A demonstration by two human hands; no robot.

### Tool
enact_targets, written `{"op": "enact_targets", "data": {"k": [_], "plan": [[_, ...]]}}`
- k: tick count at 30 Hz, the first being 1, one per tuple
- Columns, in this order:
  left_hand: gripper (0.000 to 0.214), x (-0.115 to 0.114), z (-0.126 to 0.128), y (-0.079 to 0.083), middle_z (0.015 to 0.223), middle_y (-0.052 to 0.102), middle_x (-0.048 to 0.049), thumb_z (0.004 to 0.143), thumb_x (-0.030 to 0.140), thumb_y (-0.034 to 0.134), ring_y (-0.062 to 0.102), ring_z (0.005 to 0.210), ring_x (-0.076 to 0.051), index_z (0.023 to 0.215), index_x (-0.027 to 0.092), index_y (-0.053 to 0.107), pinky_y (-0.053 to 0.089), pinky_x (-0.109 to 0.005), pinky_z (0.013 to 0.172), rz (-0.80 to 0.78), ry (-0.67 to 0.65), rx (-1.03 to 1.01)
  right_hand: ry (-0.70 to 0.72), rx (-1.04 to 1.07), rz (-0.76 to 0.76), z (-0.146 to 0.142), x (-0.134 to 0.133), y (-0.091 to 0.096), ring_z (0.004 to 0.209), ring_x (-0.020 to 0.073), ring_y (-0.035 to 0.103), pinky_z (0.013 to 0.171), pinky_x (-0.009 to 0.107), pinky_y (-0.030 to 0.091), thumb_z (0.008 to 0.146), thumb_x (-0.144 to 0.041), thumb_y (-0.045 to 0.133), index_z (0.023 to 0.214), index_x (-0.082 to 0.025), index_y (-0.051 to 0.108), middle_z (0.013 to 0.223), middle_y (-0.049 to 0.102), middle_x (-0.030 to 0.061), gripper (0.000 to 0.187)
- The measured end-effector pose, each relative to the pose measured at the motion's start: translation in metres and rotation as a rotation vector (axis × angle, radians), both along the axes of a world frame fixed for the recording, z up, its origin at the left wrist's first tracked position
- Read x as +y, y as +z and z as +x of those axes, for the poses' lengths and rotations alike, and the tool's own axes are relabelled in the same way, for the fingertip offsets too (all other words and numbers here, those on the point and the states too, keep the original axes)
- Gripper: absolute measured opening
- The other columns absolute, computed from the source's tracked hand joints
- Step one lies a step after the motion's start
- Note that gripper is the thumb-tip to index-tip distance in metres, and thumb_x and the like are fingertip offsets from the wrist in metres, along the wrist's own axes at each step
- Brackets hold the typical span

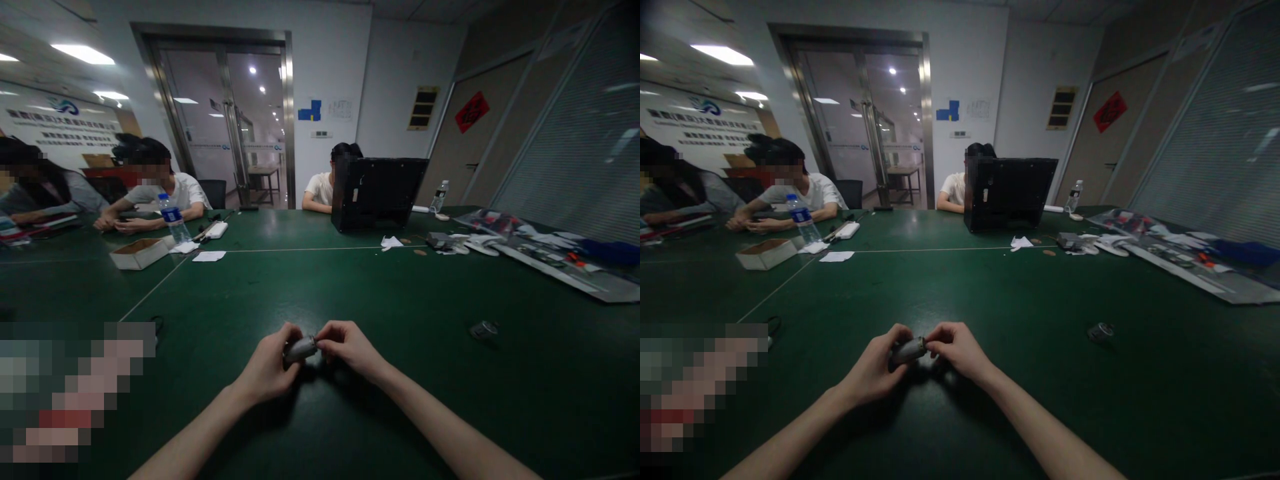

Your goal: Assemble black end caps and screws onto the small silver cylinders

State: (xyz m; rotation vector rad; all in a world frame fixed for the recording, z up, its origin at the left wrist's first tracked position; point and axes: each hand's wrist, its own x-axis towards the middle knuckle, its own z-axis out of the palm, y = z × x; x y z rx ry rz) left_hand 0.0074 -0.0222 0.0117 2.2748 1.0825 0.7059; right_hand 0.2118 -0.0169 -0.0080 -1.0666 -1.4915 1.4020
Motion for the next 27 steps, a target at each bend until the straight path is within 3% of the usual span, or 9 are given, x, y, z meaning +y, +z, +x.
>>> {"op": "enact_targets", "data": {"k": [6,12,16,22,27], "plan": [[0.038,0.001,0.002,-0.008,0.101,0.064,-0.0068,0.071,0.013,0.061,0.06,0.09,-0.022,0.108,0.019,0.053,0.045,-0.033,0.081,0.004,0.021,0.027,-0.13,-0.231,0.257,-0.005,-0.006,0.003,0.073,0.0156,0.06,0.065,0.027,0.044,0.078,-0.029,0.063,0.08,-0.017,0.069,0.079,0.067,0.0037,0.014],[0.03,-0.001,0.004,-0.008,0.093,0.063,-0.0032,0.074,0.02,0.063,0.057,0.085,-0.021,0.103,0.019,0.056,0.042,-0.03,0.074,-0.011,0.021,0.093,-0.095,-0.256,0.423,-0.004,-0.01,0.004,0.085,0.0168,0.058,0.078,0.03,0.043,0.078,-0.024,0.064,0.087,-0.02,0.071,0.086,0.063,0.0043,0.012],[0.034,0.0,0.006,-0.011,0.09,0.061,-0.0018,0.072,0.027,0.07,0.056,0.082,-0.019,0.1,0.017,0.054,0.042,-0.026,0.07,-0.086,-0.016,0.083,-0.015,-0.276,0.444,-0.005,-0.015,0.007,0.095,0.0175,0.056,0.086,0.032,0.041,0.072,-0.018,0.069,0.097,-0.022,0.069,0.099,0.06,0.0035,0.026],[0.044,0.003,0.009,-0.013,0.087,0.061,-0.0002,0.061,0.032,0.079,0.056,0.079,-0.018,0.094,0.016,0.055,0.042,-0.023,0.066,-0.172,-0.041,0.048,0.074,-0.266,0.421,-0.008,-0.017,0.007,0.092,0.0164,0.056,0.085,0.031,0.042,0.072,-0.015,0.068,0.1,-0.022,0.067,0.098,0.06,0.0026,0.03],[0.038,0.002,0.01,-0.01,0.09,0.063,-0.0022,0.062,0.027,0.076,0.058,0.082,-0.02,0.093,0.016,0.057,0.044,-0.024,0.067,-0.17,0.004,0.052,0.089,-0.291,0.426,-0.006,-0.016,0.006,0.087,0.0158,0.056,0.08,0.03,0.044,0.068,-0.012,0.068,0.105,-0.021,0.062,0.097,0.061,0.002,0.039]]}}
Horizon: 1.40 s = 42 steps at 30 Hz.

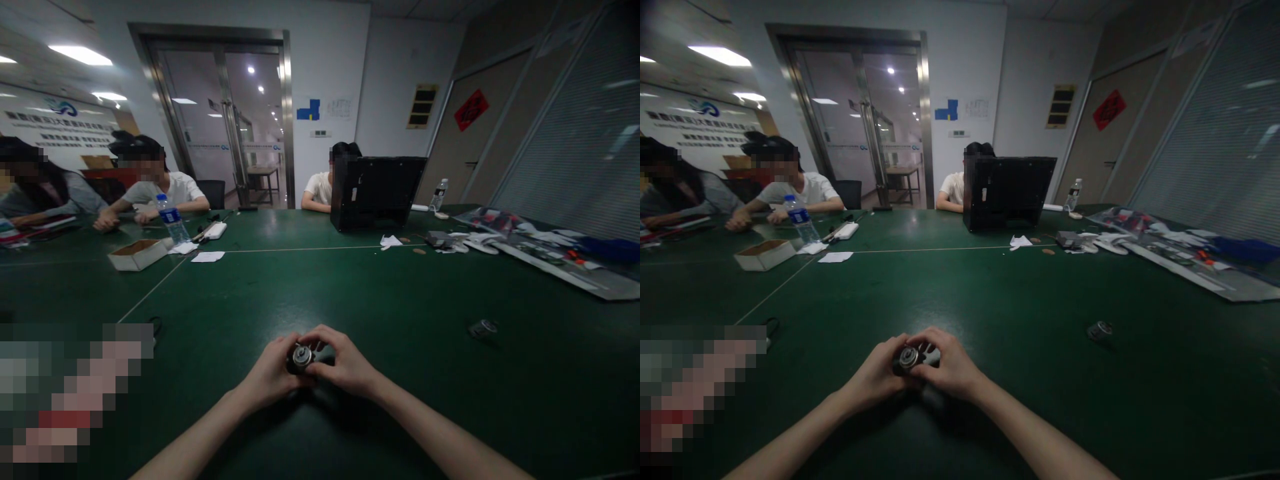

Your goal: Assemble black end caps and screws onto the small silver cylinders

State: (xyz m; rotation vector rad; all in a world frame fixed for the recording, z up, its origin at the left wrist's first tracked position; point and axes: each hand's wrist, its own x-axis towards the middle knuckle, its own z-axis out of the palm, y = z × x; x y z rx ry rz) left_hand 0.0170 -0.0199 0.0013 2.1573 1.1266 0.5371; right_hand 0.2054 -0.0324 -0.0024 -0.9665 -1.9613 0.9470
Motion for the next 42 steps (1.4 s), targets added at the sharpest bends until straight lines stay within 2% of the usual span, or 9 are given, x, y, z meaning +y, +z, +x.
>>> {"op": "enact_targets", "data": {"k": [7,12,21,33,42], "plan": [[0.041,0.002,-0.004,-0.008,0.103,0.064,-0.0071,0.066,0.013,0.066,0.06,0.093,-0.023,0.103,0.018,0.051,0.047,-0.03,0.077,0.047,-0.001,-0.118,0.018,-0.032,0.074,-0.003,-0.005,0.003,0.087,0.0158,0.055,0.077,0.028,0.043,0.07,-0.017,0.07,0.099,-0.02,0.061,0.098,0.058,0.0029,0.031],[0.035,0.002,-0.005,-0.007,0.102,0.062,-0.0066,0.068,0.01,0.06,0.059,0.094,-0.022,0.1,0.019,0.051,0.046,-0.034,0.084,0.108,0.036,-0.134,0.001,-0.007,0.131,-0.005,-0.007,0.0,0.09,0.0157,0.055,0.079,0.028,0.042,0.068,-0.01,0.067,0.093,-0.021,0.058,0.098,0.056,0.0019,0.029],[0.031,0.001,-0.005,-0.005,0.097,0.059,-0.005,0.068,0.004,0.054,0.056,0.092,-0.02,0.096,0.018,0.052,0.047,-0.034,0.082,0.22,0.042,-0.137,0.007,0.045,0.199,-0.007,-0.006,-0.006,0.094,0.017,0.054,0.082,0.029,0.043,0.068,-0.006,0.065,0.09,-0.021,0.055,0.099,0.056,0.0032,0.029],[0.032,0.001,-0.008,-0.007,0.101,0.061,-0.006,0.071,0.008,0.055,0.058,0.091,-0.02,0.101,0.018,0.051,0.046,-0.032,0.08,0.188,-0.011,-0.102,-0.004,0.001,0.186,-0.006,-0.008,-0.004,0.1,0.0174,0.054,0.087,0.031,0.042,0.071,-0.012,0.067,0.102,-0.022,0.059,0.105,0.057,0.0042,0.033],[0.035,0.002,-0.007,-0.009,0.103,0.061,-0.0061,0.071,0.011,0.059,0.059,0.092,-0.021,0.103,0.019,0.049,0.045,-0.032,0.08,0.128,-0.003,-0.08,-0.015,-0.003,0.189,-0.006,-0.009,-0.003,0.097,0.0172,0.055,0.086,0.03,0.042,0.07,-0.012,0.067,0.103,-0.02,0.06,0.103,0.06,0.0047,0.034]]}}
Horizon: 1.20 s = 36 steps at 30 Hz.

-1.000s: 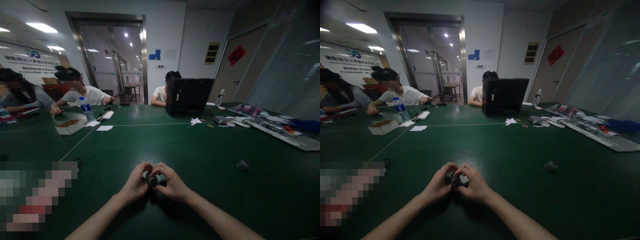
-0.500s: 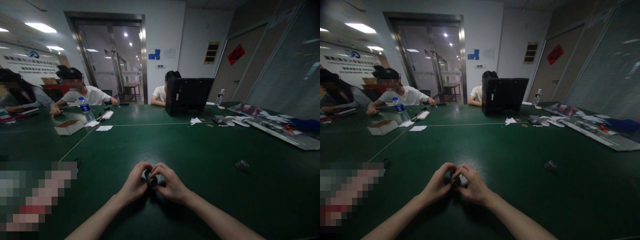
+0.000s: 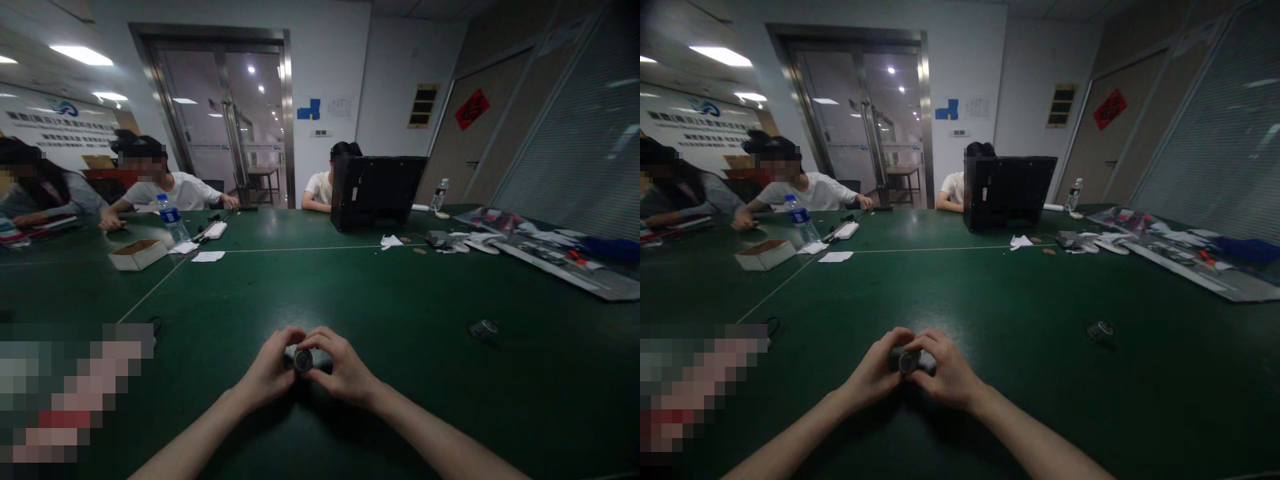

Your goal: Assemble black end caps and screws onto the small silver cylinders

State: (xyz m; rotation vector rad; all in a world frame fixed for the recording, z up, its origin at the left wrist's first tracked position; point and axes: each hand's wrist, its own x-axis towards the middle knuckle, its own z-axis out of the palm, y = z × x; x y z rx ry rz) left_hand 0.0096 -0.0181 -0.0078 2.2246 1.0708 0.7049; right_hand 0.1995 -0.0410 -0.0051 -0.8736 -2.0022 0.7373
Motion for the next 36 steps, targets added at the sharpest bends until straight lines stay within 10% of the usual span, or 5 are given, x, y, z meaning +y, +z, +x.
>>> {"op": "enact_targets", "data": {"k": [8,16,36], "plan": [[0.052,-0.006,0.004,0.01,0.091,0.063,-0.0021,0.077,0.024,0.062,0.063,0.081,-0.018,0.118,0.022,0.031,0.048,-0.03,0.072,-0.104,0.009,-0.099,-0.05,0.111,-0.239,0.003,0.009,0.003,0.083,0.0167,0.06,0.075,0.029,0.046,0.077,-0.019,0.062,0.105,-0.018,0.06,0.094,0.065,0.0043,0.029],[0.029,-0.004,0.001,0.015,0.087,0.06,-0.0023,0.074,0.03,0.065,0.06,0.077,-0.018,0.094,0.019,0.048,0.047,-0.028,0.068,0.104,0.139,-0.093,0.064,0.277,-0.511,0.008,0.016,-0.005,0.083,0.0168,0.059,0.067,0.027,0.047,0.073,-0.022,0.067,0.099,-0.016,0.056,0.095,0.062,0.0051,0.029],[0.031,-0.005,0.001,0.006,0.085,0.058,-0.0039,0.074,0.022,0.07,0.055,0.074,-0.017,0.101,0.018,0.056,0.044,-0.026,0.064,0.315,-0.085,-0.007,0.235,0.483,-0.812,-0.002,0.017,-0.021,0.084,0.016,0.06,0.079,0.03,0.043,0.05,-0.023,0.084,0.085,-0.018,0.052,0.085,0.06,-0.0014,0.048]]}}
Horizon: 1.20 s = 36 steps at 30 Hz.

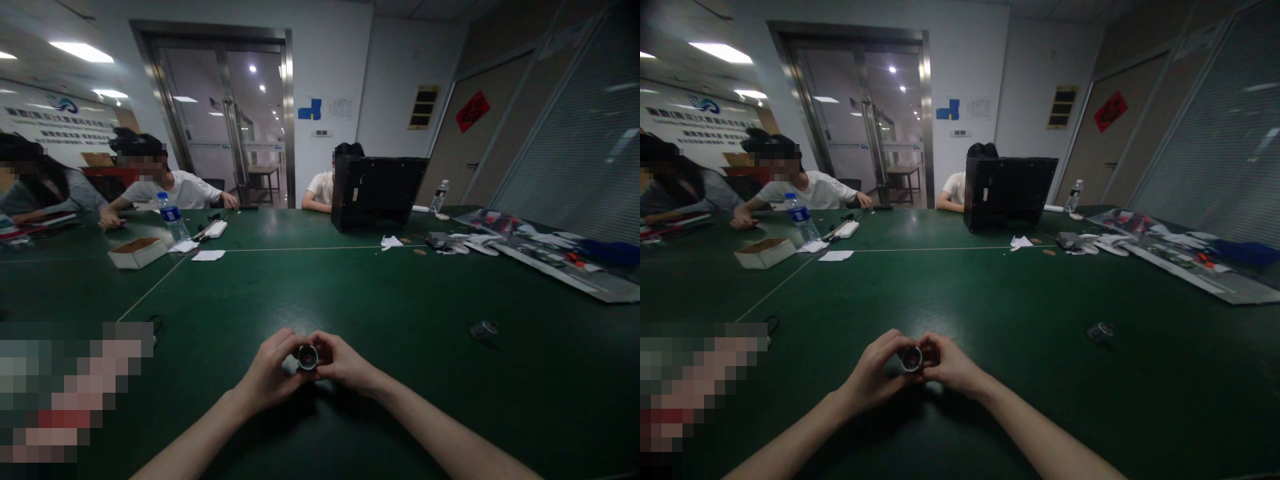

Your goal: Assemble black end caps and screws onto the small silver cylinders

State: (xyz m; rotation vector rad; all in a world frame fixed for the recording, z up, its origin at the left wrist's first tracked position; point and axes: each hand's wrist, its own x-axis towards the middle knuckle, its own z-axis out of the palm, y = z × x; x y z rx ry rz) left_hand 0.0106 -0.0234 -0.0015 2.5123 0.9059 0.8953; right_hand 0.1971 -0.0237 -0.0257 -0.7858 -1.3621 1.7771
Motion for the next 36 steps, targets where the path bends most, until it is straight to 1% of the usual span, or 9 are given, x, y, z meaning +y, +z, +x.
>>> {"op": "enact_targets", "data": {"k": [3,6,9,12,16,21,25,29,36], "plan": [[0.03,0.0,0.0,0.001,0.087,0.059,-0.0043,0.074,0.022,0.069,0.056,0.076,-0.017,0.101,0.018,0.056,0.044,-0.026,0.065,-0.005,0.003,0.005,-0.002,-0.003,-0.007,0.0,0.0,0.001,0.083,0.0158,0.061,0.08,0.031,0.043,0.049,-0.022,0.084,0.085,-0.017,0.052,0.085,0.061,-0.0013,0.049],[0.026,0.001,-0.002,0.002,0.088,0.06,-0.0045,0.076,0.022,0.066,0.056,0.078,-0.017,0.099,0.019,0.055,0.044,-0.027,0.068,-0.005,0.031,-0.002,-0.033,-0.036,0.011,0.002,0.002,0.002,0.083,0.016,0.062,0.081,0.032,0.045,0.051,-0.021,0.083,0.086,-0.017,0.054,0.086,0.062,-0.0001,0.046],[0.023,0.003,-0.004,0.005,0.087,0.061,-0.004,0.076,0.026,0.066,0.056,0.077,-0.018,0.095,0.018,0.054,0.045,-0.028,0.069,-0.018,0.113,0.006,-0.08,-0.111,0.078,0.008,0.005,0.007,0.083,0.0168,0.063,0.082,0.034,0.046,0.056,-0.02,0.08,0.089,-0.016,0.058,0.088,0.065,0.002,0.04],[0.025,0.006,-0.005,0.008,0.088,0.061,-0.0044,0.076,0.03,0.066,0.057,0.078,-0.019,0.095,0.018,0.054,0.045,-0.029,0.069,-0.065,0.199,0.031,-0.134,-0.147,0.137,0.015,0.009,0.011,0.087,0.0186,0.064,0.087,0.037,0.046,0.06,-0.019,0.075,0.094,-0.015,0.061,0.093,0.067,0.004,0.037],[0.023,0.008,-0.005,0.01,0.087,0.062,-0.0044,0.076,0.03,0.065,0.058,0.077,-0.02,0.093,0.018,0.056,0.045,-0.028,0.067,-0.127,0.264,0.071,-0.209,-0.187,0.176,0.018,0.012,0.011,0.093,0.0205,0.064,0.092,0.039,0.046,0.063,-0.018,0.071,0.097,-0.015,0.063,0.097,0.069,0.0059,0.035],[0.019,0.009,-0.004,0.009,0.085,0.062,-0.0045,0.076,0.028,0.063,0.057,0.074,-0.019,0.09,0.018,0.056,0.043,-0.026,0.065,-0.189,0.293,0.102,-0.303,-0.23,0.224,0.014,0.01,0.008,0.095,0.0201,0.065,0.094,0.038,0.046,0.069,-0.015,0.065,0.099,-0.013,0.065,0.1,0.069,0.0078,0.031],[0.018,0.009,-0.003,0.007,0.082,0.061,-0.0038,0.075,0.027,0.062,0.057,0.072,-0.019,0.089,0.018,0.055,0.041,-0.025,0.063,-0.221,0.299,0.123,-0.375,-0.283,0.302,0.012,0.006,0.009,0.094,0.0201,0.065,0.093,0.038,0.047,0.074,-0.017,0.06,0.098,-0.015,0.066,0.099,0.07,0.0074,0.026],[0.017,0.008,-0.002,0.007,0.082,0.061,-0.0039,0.074,0.025,0.062,0.057,0.074,-0.02,0.088,0.018,0.055,0.04,-0.026,0.064,-0.207,0.285,0.156,-0.405,-0.324,0.374,0.011,0.003,0.012,0.091,0.0196,0.065,0.089,0.037,0.048,0.078,-0.019,0.058,0.093,-0.017,0.068,0.095,0.07,0.006,0.019],[0.021,0.005,-0.001,0.01,0.088,0.062,-0.0057,0.075,0.026,0.06,0.057,0.081,-0.022,0.095,0.019,0.056,0.041,-0.029,0.07,-0.231,0.266,0.213,-0.421,-0.332,0.404,0.009,-0.001,0.017,0.086,0.0185,0.065,0.085,0.034,0.05,0.077,-0.02,0.061,0.091,-0.018,0.068,0.091,0.07,0.0042,0.015]]}}
